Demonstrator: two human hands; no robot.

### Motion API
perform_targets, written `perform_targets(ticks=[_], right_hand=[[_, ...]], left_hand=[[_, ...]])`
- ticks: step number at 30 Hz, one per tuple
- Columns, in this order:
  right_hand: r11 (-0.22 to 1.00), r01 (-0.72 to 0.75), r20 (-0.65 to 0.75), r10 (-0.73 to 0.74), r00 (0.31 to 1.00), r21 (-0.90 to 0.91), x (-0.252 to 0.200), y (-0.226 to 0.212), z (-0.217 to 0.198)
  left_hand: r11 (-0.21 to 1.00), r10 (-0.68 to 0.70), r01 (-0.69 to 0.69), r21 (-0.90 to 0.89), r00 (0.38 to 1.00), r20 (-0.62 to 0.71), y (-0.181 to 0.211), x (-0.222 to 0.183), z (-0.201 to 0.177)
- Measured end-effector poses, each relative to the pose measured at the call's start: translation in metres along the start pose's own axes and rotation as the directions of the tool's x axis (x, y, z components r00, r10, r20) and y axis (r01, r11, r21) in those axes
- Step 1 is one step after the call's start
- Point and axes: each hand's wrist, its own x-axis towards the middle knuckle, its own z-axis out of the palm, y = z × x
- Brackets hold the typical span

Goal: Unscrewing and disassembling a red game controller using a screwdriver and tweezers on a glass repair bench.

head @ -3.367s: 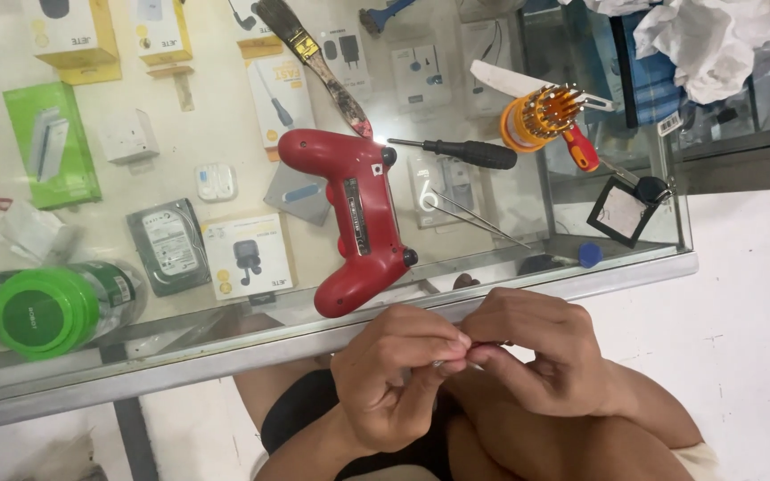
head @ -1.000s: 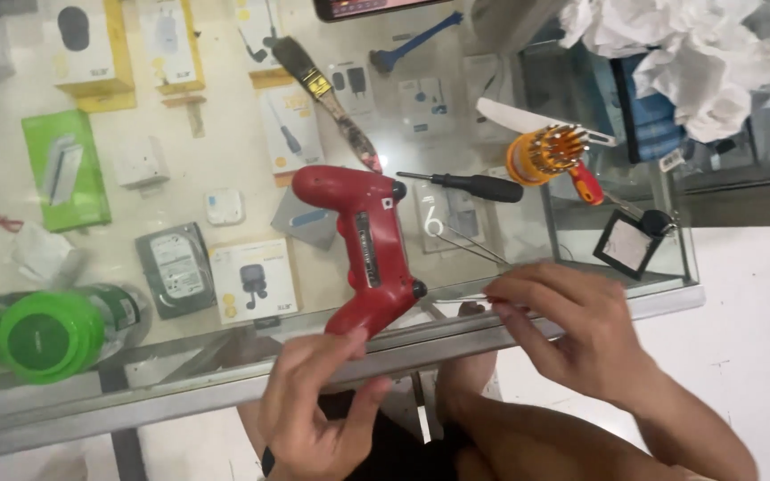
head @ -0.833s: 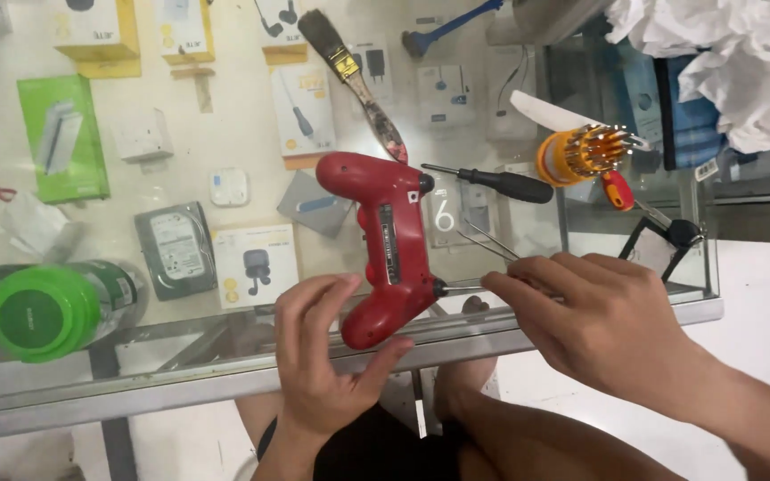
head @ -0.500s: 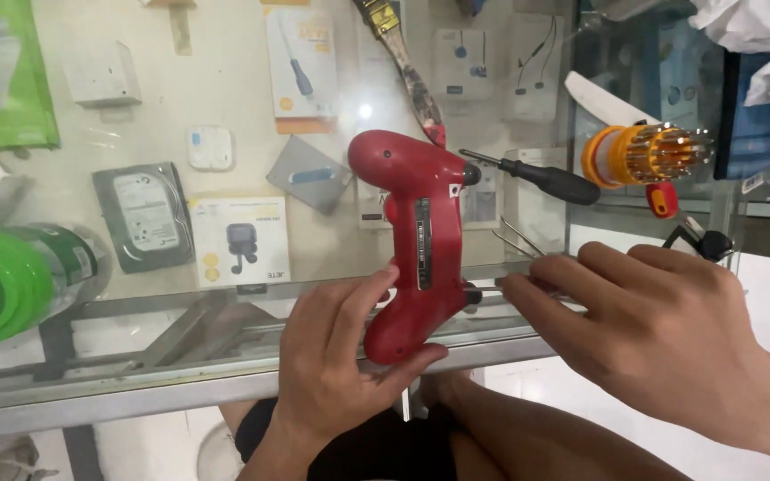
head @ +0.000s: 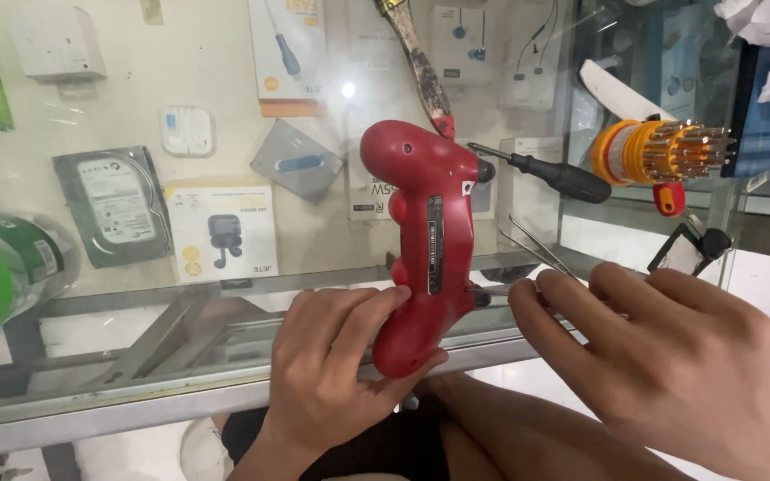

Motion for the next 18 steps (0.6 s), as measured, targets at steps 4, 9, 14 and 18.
perform_targets(ticks=[4,9,14,18], right_hand=[[0.999,-0.014,0.028,0.016,0.999,-0.044,0.000,-0.004,-0.002],[0.996,-0.067,0.046,0.070,0.996,-0.066,-0.001,-0.008,-0.005],[0.994,-0.071,0.097,0.079,0.992,-0.084,-0.002,-0.011,-0.007],[0.992,-0.075,0.139,0.088,0.986,-0.099,-0.002,-0.015,-0.009]], left_hand=[[1.000,0.007,-0.008,-0.028,1.000,-0.013,-0.001,-0.002,0.001],[0.999,0.006,-0.006,-0.044,1.000,-0.009,0.000,-0.001,-0.001],[0.998,0.047,-0.047,-0.046,0.999,-0.005,-0.003,-0.003,0.000],[0.996,0.065,-0.066,-0.061,0.998,-0.015,-0.003,-0.002,-0.001]])
